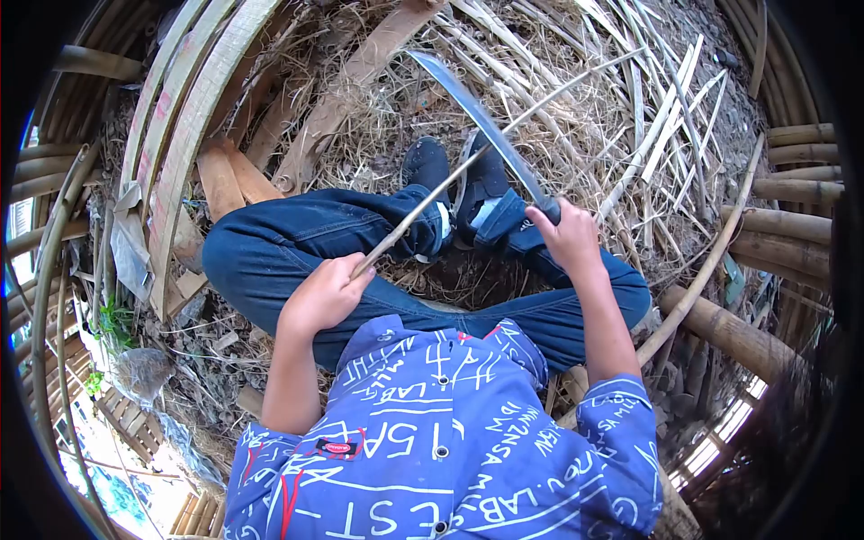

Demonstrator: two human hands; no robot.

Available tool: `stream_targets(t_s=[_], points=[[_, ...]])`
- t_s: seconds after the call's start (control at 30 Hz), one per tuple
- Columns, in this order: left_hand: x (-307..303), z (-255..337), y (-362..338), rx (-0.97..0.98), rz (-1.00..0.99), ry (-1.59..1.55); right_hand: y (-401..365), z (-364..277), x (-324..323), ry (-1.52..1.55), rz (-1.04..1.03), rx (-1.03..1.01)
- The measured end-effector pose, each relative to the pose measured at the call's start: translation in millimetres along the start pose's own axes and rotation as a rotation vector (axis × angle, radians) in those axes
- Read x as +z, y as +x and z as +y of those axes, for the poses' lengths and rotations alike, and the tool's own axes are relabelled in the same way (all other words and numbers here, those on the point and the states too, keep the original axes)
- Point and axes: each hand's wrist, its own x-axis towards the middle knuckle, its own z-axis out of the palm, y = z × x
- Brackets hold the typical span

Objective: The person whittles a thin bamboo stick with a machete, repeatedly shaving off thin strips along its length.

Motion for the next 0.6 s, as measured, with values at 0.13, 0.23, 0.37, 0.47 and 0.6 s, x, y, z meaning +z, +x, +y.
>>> stream_targets(t_s=[0.13,0.23,0.37,0.47,0.6], points=[[1.1,6.1,0.2,0.018,0.024,0.054,-17.6,-37.5,10.3,0.098,-0.090,-0.108],[-0.1,10.0,-2.5,-0.003,0.013,0.058,-14.6,-37.8,20.1,0.052,-0.106,-0.161],[-0.9,14.2,-3.2,-0.048,0.010,0.111,-0.2,-20.2,13.8,-0.043,-0.059,-0.171],[3.6,9.0,-3.2,0.010,0.035,0.100,23.8,15.6,4.9,-0.008,-0.003,0.045],[4.5,4.4,-0.1,0.047,0.057,0.077,40.0,28.5,-6.2,-0.067,0.040,0.037]])
